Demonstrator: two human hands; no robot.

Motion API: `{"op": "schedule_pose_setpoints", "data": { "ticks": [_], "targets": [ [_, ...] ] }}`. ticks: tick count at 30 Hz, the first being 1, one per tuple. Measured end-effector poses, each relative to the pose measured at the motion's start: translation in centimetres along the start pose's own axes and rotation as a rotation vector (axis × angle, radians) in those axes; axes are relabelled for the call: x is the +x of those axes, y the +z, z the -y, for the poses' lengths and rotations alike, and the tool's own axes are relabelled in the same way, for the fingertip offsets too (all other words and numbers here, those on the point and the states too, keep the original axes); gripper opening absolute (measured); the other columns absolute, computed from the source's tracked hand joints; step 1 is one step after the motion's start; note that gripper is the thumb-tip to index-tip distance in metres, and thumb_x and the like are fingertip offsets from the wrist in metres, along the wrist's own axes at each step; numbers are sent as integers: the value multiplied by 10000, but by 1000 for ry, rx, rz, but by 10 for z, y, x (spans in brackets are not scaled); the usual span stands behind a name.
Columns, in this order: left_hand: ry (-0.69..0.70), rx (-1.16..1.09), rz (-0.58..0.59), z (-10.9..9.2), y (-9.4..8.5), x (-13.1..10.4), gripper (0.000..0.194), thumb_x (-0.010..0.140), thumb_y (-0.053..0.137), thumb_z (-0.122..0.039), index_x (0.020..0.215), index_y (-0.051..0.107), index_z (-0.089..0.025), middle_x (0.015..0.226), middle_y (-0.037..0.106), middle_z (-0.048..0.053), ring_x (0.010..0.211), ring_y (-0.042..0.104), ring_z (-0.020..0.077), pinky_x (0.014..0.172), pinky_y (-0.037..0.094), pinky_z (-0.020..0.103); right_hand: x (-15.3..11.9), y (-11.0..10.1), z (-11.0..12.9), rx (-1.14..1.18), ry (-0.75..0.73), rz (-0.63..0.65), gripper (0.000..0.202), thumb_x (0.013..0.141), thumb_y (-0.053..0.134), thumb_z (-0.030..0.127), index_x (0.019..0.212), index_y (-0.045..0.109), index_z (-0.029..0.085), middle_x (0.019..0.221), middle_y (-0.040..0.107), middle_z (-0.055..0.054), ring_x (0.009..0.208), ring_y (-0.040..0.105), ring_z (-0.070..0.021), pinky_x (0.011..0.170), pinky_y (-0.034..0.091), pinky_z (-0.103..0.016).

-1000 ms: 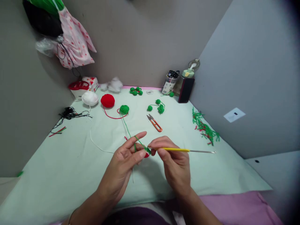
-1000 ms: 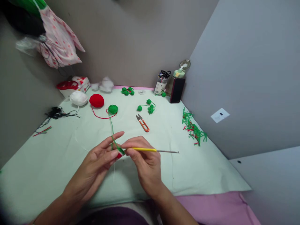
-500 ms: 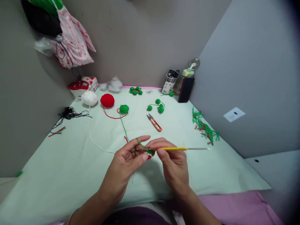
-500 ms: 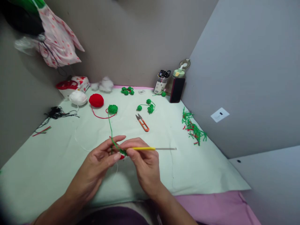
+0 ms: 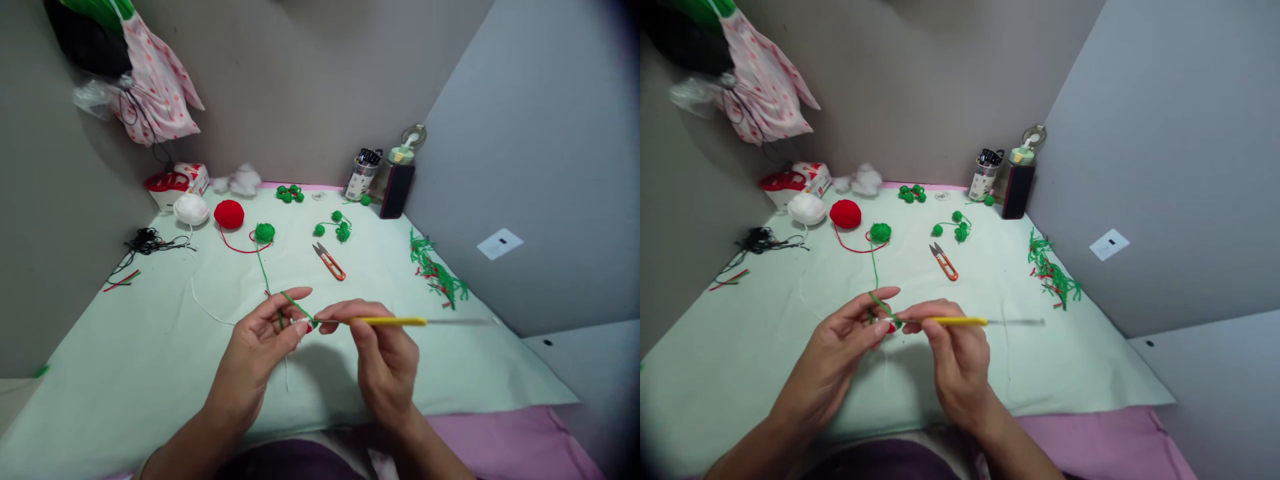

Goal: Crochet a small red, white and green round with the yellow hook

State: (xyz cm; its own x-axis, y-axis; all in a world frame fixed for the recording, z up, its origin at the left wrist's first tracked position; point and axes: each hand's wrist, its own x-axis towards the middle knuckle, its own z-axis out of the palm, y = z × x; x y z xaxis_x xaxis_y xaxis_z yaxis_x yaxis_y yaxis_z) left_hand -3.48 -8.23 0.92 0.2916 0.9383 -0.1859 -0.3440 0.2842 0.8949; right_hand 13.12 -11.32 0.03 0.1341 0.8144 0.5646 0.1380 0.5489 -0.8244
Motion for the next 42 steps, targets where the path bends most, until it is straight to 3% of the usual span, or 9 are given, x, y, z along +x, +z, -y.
{"op": "schedule_pose_setpoints", "data": {
  "ticks": [5,10,13,16,20,25,31,36,42],
  "targets": [
    [45,-56,-43,5,4,0,416,808,912,-292,1208,817,-358,877,675,-21,836,610,114,801,498,209,-2,2,-1,-465,-442,102,239,1068,528,158,1219,710,194,1043,803,-106,956,767,-200,789,657,-328],
    [-118,-265,-11,-2,9,0,527,768,938,-280,1274,793,-268,785,640,-29,666,507,71,666,475,172,-2,4,0,-757,-582,138,263,998,614,53,1200,750,152,1046,789,-112,1000,752,-203,872,650,-323],
    [-276,-404,52,-8,7,3,500,761,938,-248,1237,806,-177,645,524,-73,553,358,40,714,512,206,-4,2,-1,-625,-497,108,340,993,635,73,1273,743,231,1063,788,-85,993,751,-216,813,655,-338],
    [-284,-420,54,-11,3,5,417,785,905,-182,1192,819,-149,582,460,-103,527,302,36,888,551,311,-2,1,-2,-238,-211,-16,288,1044,578,149,1219,762,283,974,780,-63,869,734,-211,718,626,-354],
    [-171,-312,86,-10,2,4,434,808,894,-221,1234,807,-228,651,563,-69,612,465,76,946,511,340,6,3,-4,157,71,-80,204,1063,592,268,1031,793,269,869,739,-33,745,686,-177,684,587,-333],
    [-63,-170,50,-3,8,-1,391,815,904,-282,1197,822,-287,879,696,-10,919,631,149,905,471,277,5,8,-3,38,12,-1,221,1038,632,193,1115,809,302,1001,805,-48,920,744,-196,783,616,-337],
    [-216,-315,49,-5,6,5,469,774,928,-276,1223,813,-206,820,683,-6,757,583,118,907,506,301,-3,1,-5,-335,-260,44,395,975,677,118,1294,762,333,1110,805,-77,990,756,-243,797,635,-387],
    [-199,-339,25,-8,4,6,378,762,915,-232,1130,834,-201,815,702,-3,795,632,152,972,497,367,7,1,-4,97,89,-79,190,1044,624,241,1030,812,266,887,766,-39,757,694,-177,692,587,-331],
    [-106,-194,51,-7,9,1,417,801,899,-274,1209,809,-273,919,766,15,919,664,185,927,459,338,8,6,-8,179,152,-7,168,1032,661,294,1019,827,275,905,756,-30,792,667,-165,737,560,-323]
  ]
}}
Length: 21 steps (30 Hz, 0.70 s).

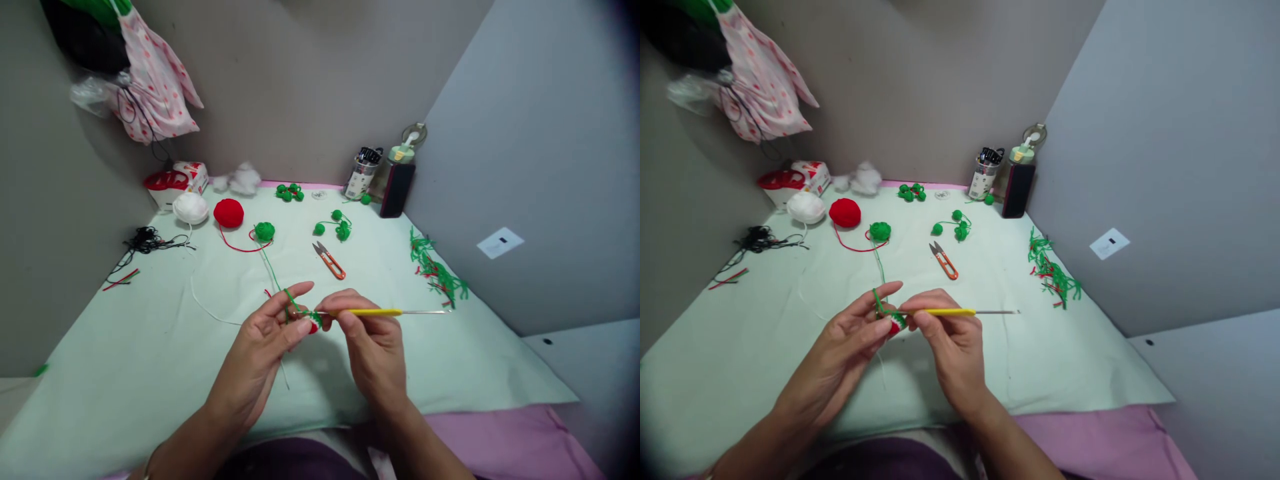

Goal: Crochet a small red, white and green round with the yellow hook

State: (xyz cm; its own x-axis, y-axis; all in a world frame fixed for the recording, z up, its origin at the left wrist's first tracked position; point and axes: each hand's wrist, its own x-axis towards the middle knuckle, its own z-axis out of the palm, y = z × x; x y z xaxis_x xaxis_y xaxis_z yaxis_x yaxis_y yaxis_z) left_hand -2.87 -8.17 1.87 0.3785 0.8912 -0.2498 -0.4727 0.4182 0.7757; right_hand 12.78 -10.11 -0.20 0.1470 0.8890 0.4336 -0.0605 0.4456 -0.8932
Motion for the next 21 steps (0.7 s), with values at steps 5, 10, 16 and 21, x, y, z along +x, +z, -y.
{"op": "schedule_pose_setpoints", "data": {
  "ticks": [5,10,16,21],
  "targets": [
    [20,32,-52,0,-2,1,417,755,935,-300,1158,831,-276,847,709,-5,840,601,157,834,442,298,-3,-2,-2,49,-25,-2,169,1037,650,261,1051,818,281,922,743,-26,792,673,-161,731,557,-324],
    [47,53,-109,3,-4,2,354,748,940,-305,1089,853,-273,827,659,-11,814,539,137,729,397,254,-7,-1,1,39,-53,-94,212,1066,588,227,1056,792,283,897,729,-16,759,675,-154,708,558,-318],
    [52,33,-116,8,-2,1,291,751,944,-321,1027,867,-272,818,667,-13,818,536,131,767,411,246,-20,2,3,-393,-363,-40,328,1025,612,152,1262,765,319,1073,782,-76,941,740,-224,761,612,-367],
    [22,-16,-115,6,0,-1,482,763,941,-280,1226,810,-314,813,647,-32,788,520,117,754,407,239,-24,1,2,-395,-365,-47,343,1037,576,160,1294,739,319,1044,803,-76,926,757,-243,754,631,-399]
  ]
}}
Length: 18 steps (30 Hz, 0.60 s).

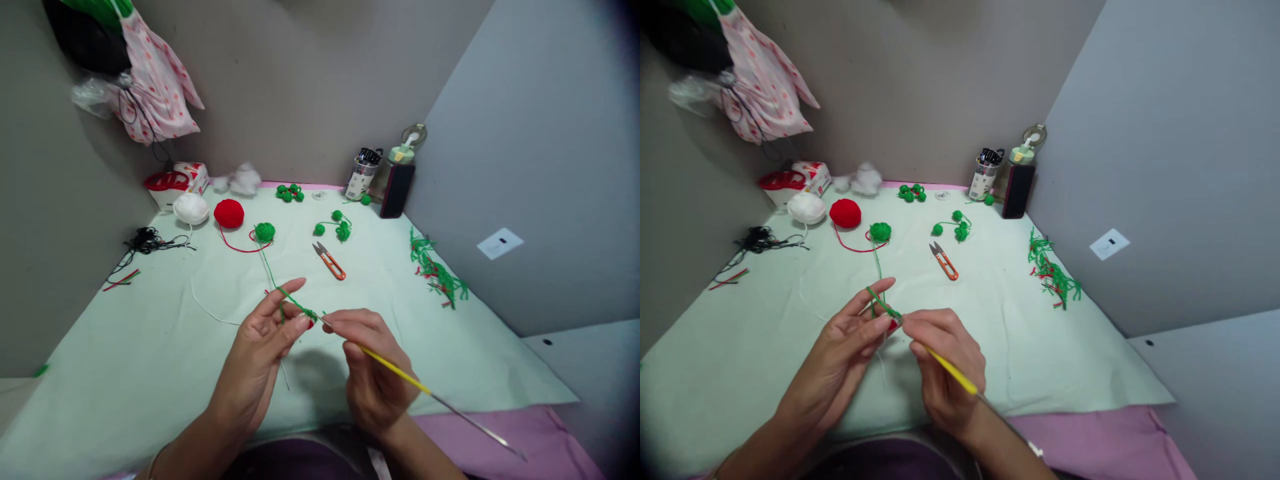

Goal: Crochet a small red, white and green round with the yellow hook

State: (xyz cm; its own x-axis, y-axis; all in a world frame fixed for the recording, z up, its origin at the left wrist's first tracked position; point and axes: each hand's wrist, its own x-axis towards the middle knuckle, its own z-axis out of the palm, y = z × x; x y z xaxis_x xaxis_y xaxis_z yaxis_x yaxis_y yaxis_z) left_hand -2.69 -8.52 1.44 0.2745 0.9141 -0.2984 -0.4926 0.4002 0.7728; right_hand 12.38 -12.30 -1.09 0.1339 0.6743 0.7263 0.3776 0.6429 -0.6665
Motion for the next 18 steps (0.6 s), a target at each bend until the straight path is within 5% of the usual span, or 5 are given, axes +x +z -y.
{"op": "schedule_pose_setpoints", "data": {
  "ticks": [10,14,18],
  "targets": [
    [-48,-23,62,-3,5,-3,814,800,925,-248,1533,575,-301,788,641,-49,764,555,102,802,450,233,4,4,2,18,27,-23,317,1005,662,166,1234,789,345,1134,791,-82,969,755,-234,775,641,-391],
    [-78,-6,82,-5,4,-1,861,799,925,-260,1564,530,-272,805,642,-44,652,469,72,590,348,200,8,4,0,198,168,-33,252,1031,638,193,1153,808,334,1062,817,-59,994,753,-227,842,631,-394],
    [-72,29,70,-7,3,-1,823,788,924,-283,1531,570,-287,865,651,-27,646,441,71,544,293,208,15,5,-8,499,386,-82,155,1039,655,310,1019,808,297,972,815,-27,870,740,-167,783,613,-303]
  ]
}}
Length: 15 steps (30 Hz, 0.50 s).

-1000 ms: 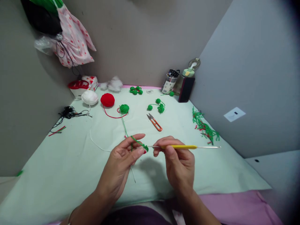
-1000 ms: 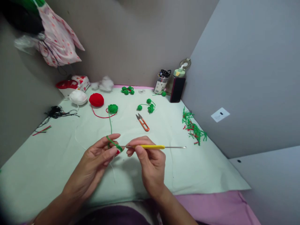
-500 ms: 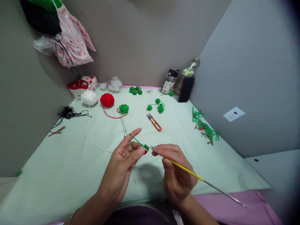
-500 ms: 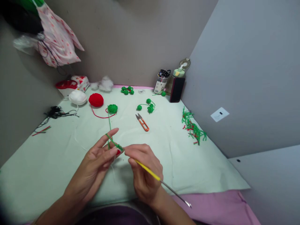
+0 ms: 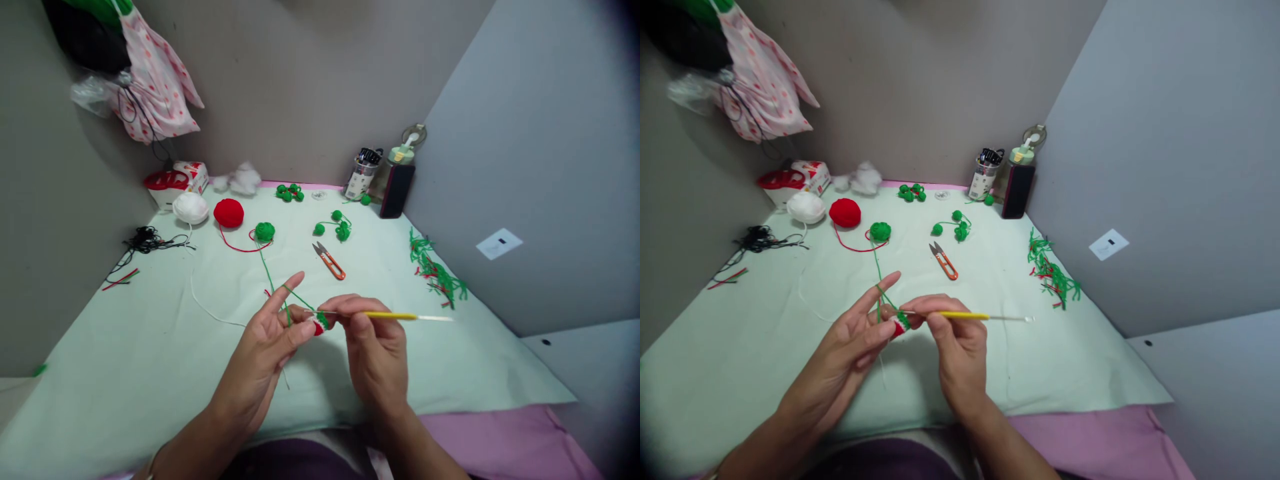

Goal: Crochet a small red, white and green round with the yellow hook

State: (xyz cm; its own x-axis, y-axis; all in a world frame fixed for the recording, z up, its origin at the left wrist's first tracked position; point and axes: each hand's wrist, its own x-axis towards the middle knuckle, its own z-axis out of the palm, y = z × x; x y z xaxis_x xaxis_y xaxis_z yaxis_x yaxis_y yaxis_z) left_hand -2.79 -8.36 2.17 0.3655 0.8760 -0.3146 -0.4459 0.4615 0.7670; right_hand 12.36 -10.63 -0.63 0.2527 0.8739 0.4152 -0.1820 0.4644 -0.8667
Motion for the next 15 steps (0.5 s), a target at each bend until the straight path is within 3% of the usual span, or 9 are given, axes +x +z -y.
{"op": "schedule_pose_setpoints", "data": {
  "ticks": [4,7,10,15],
  "targets": [
    [16,25,16,-1,0,-1,811,770,922,-291,1510,591,-273,875,652,-3,790,583,137,576,334,228,8,-1,-1,187,145,34,189,1033,661,386,957,774,254,897,802,-9,752,719,-128,736,604,-259],
    [56,45,19,-1,0,-1,742,799,898,-283,1486,616,-265,883,660,-4,889,620,162,775,454,263,8,-5,3,138,130,82,203,1069,601,357,987,751,246,927,800,-10,753,728,-123,755,607,-266],
    [123,94,0,2,-3,1,691,835,877,-272,1478,626,-297,892,654,-20,916,610,149,909,468,285,4,-9,9,-71,-18,121,210,1097,538,273,1066,745,249,985,789,-21,803,736,-135,784,609,-293],
    [258,210,-38,10,-8,2,666,861,863,-232,1471,632,-369,876,647,-52,838,599,108,853,476,230,-2,-10,14,-455,-411,260,229,1073,525,137,1183,718,191,1037,779,-88,979,748,-187,820,616,-326]
  ]
}}
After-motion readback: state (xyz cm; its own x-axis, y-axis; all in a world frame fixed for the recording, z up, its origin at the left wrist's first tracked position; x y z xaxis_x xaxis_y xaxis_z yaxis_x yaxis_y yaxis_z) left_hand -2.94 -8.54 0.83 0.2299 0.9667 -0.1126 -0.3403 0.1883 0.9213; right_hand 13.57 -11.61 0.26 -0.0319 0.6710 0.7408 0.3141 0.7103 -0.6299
